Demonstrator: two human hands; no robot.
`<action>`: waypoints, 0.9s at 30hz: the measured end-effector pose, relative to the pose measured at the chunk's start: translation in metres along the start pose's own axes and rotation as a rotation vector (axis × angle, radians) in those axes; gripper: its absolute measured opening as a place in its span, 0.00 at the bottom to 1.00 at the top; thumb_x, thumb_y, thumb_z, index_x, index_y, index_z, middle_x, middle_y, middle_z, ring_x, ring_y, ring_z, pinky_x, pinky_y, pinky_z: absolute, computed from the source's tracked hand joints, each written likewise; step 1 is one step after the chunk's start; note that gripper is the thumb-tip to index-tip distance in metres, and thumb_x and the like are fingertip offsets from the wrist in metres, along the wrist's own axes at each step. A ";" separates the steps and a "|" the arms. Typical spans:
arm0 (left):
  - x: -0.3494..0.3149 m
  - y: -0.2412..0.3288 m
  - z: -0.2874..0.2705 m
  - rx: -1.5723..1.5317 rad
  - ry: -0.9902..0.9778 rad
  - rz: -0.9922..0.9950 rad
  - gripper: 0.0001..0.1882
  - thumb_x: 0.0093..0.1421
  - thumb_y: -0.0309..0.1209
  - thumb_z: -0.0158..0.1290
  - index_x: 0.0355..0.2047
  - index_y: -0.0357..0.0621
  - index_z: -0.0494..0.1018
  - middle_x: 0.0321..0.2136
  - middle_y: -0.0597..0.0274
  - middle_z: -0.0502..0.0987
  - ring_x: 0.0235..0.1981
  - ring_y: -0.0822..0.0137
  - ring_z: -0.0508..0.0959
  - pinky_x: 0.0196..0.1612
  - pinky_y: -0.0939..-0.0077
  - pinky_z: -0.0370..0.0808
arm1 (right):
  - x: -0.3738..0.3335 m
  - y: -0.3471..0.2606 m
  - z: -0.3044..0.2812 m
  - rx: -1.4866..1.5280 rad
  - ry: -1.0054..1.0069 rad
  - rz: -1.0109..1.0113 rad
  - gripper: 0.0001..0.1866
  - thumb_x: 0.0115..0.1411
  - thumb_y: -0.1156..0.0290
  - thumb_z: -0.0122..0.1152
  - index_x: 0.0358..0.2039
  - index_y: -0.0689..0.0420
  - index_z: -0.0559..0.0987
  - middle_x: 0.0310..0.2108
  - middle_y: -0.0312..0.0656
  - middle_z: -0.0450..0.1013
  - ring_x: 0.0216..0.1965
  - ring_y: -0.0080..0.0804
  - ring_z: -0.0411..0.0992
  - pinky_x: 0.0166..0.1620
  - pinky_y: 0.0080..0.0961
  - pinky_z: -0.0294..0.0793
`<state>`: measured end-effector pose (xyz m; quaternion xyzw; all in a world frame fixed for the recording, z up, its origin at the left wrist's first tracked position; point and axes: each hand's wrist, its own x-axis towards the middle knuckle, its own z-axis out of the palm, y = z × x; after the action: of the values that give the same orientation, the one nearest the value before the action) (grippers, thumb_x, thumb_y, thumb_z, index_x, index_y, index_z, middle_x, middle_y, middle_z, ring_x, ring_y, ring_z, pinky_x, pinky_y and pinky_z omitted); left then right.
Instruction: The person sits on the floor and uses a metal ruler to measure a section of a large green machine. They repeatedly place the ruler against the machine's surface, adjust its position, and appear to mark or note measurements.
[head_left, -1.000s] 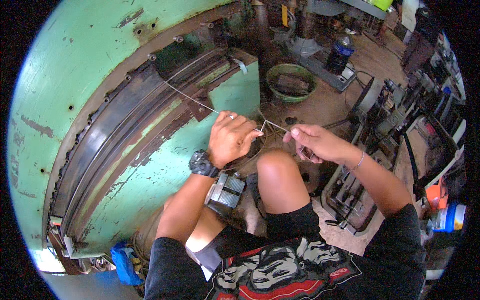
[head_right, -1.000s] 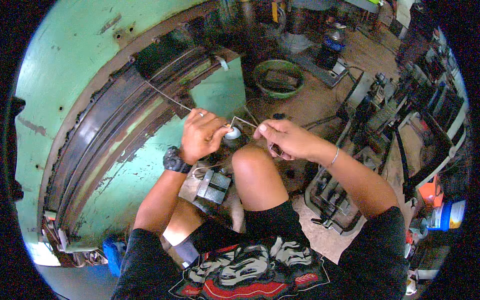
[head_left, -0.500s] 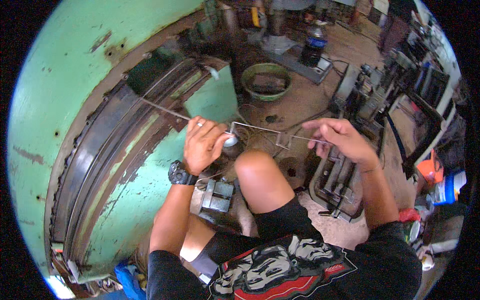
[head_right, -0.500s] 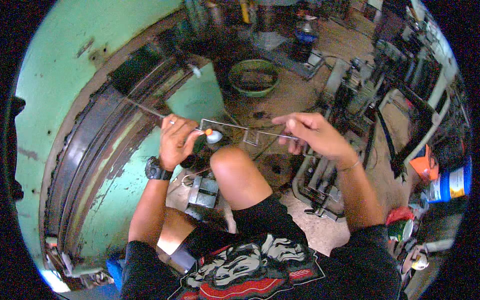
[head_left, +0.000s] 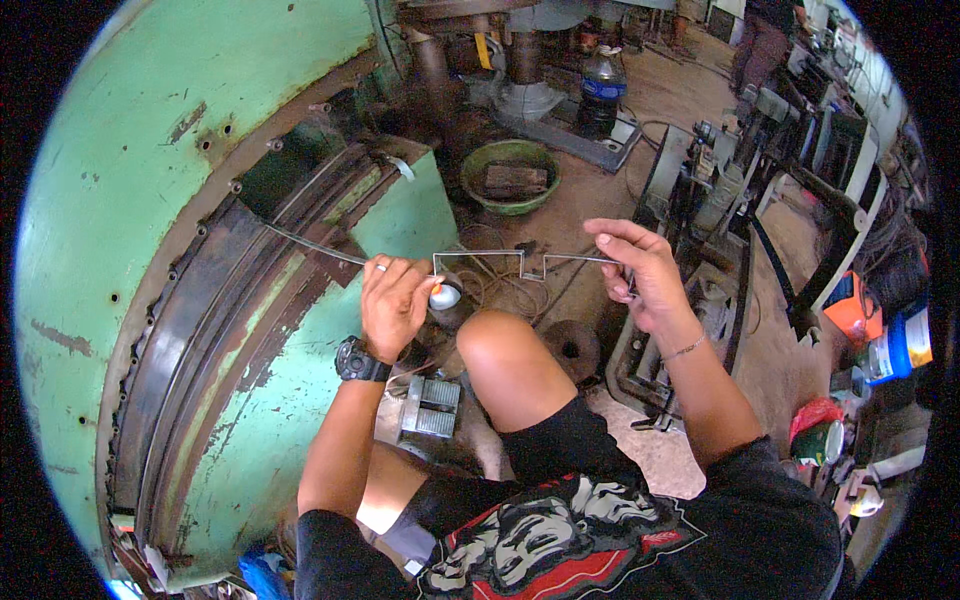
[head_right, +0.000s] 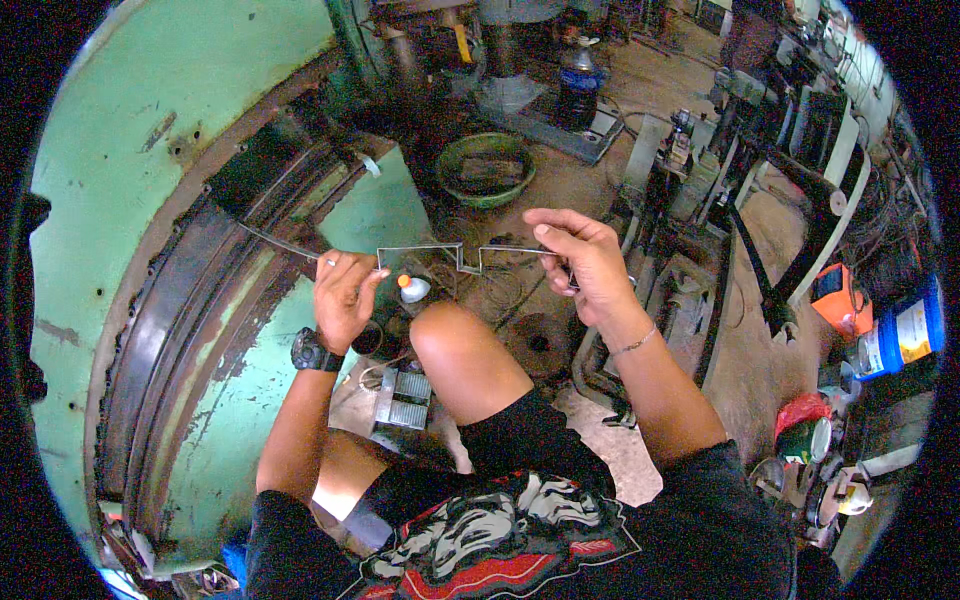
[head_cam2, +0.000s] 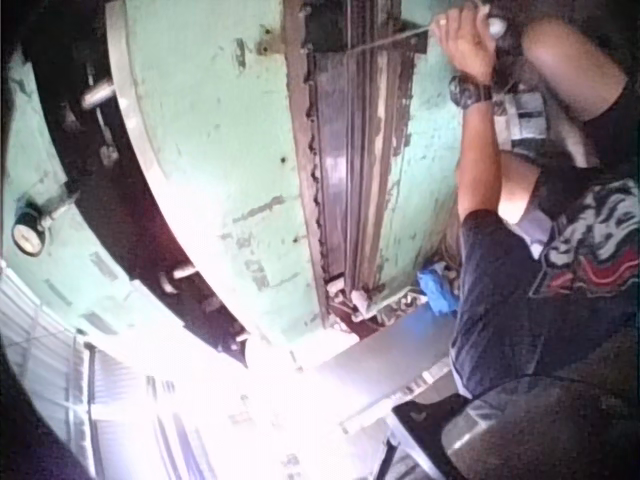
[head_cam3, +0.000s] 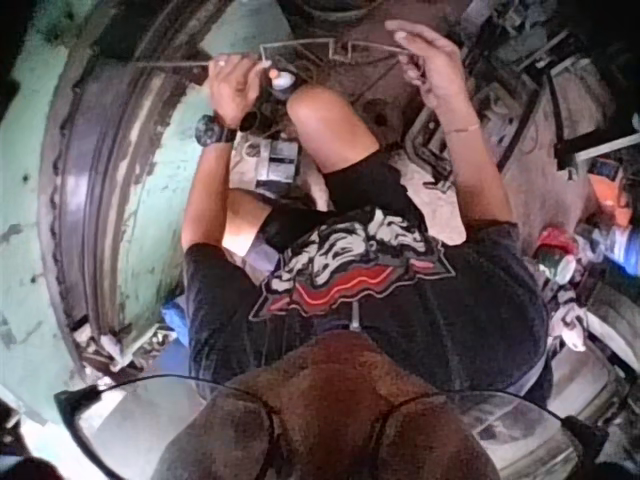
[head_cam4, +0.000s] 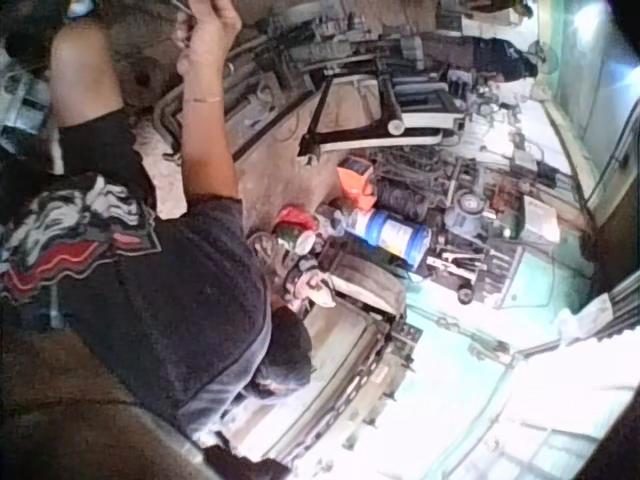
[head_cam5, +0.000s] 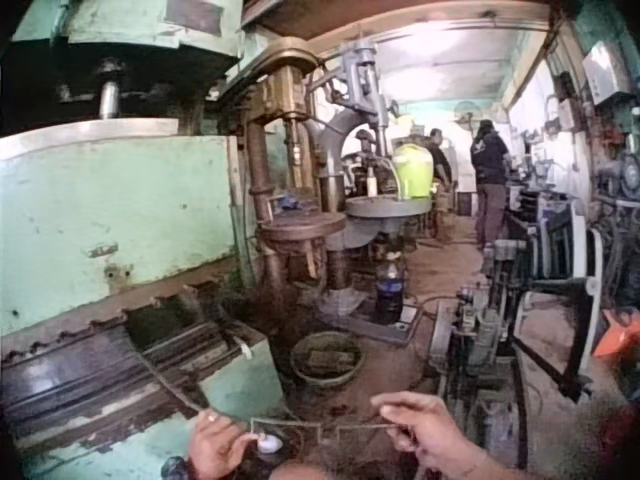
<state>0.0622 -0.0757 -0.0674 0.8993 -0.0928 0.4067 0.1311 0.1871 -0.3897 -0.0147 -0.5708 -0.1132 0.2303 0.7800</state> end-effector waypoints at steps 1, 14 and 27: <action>-0.001 0.000 0.002 -0.015 0.014 -0.013 0.04 0.56 0.24 0.61 0.32 0.41 0.79 0.31 0.57 0.79 0.36 0.53 0.75 0.45 0.62 0.69 | 0.000 0.000 0.002 0.015 0.002 -0.006 0.12 0.65 0.69 0.63 0.48 0.58 0.81 0.20 0.32 0.69 0.13 0.15 0.59 0.16 0.15 0.53; 0.012 0.011 -0.014 0.031 0.030 -0.027 0.28 0.55 0.42 0.67 0.50 0.39 0.73 0.48 0.49 0.77 0.54 0.47 0.75 0.70 0.48 0.58 | -0.001 -0.028 -0.002 -0.278 -0.206 0.113 0.15 0.66 0.65 0.64 0.49 0.61 0.82 0.20 0.27 0.67 0.16 0.14 0.59 0.19 0.15 0.56; 0.039 0.076 0.025 -0.155 -0.087 0.115 0.27 0.52 0.47 0.67 0.43 0.40 0.76 0.37 0.53 0.77 0.41 0.49 0.75 0.51 0.54 0.70 | -0.013 0.008 0.010 -0.209 -0.158 0.012 0.13 0.65 0.66 0.67 0.46 0.59 0.85 0.20 0.26 0.71 0.15 0.12 0.57 0.18 0.14 0.54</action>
<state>0.0846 -0.1577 -0.0421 0.8966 -0.1811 0.3656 0.1724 0.1694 -0.3861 -0.0177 -0.6297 -0.1943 0.2659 0.7036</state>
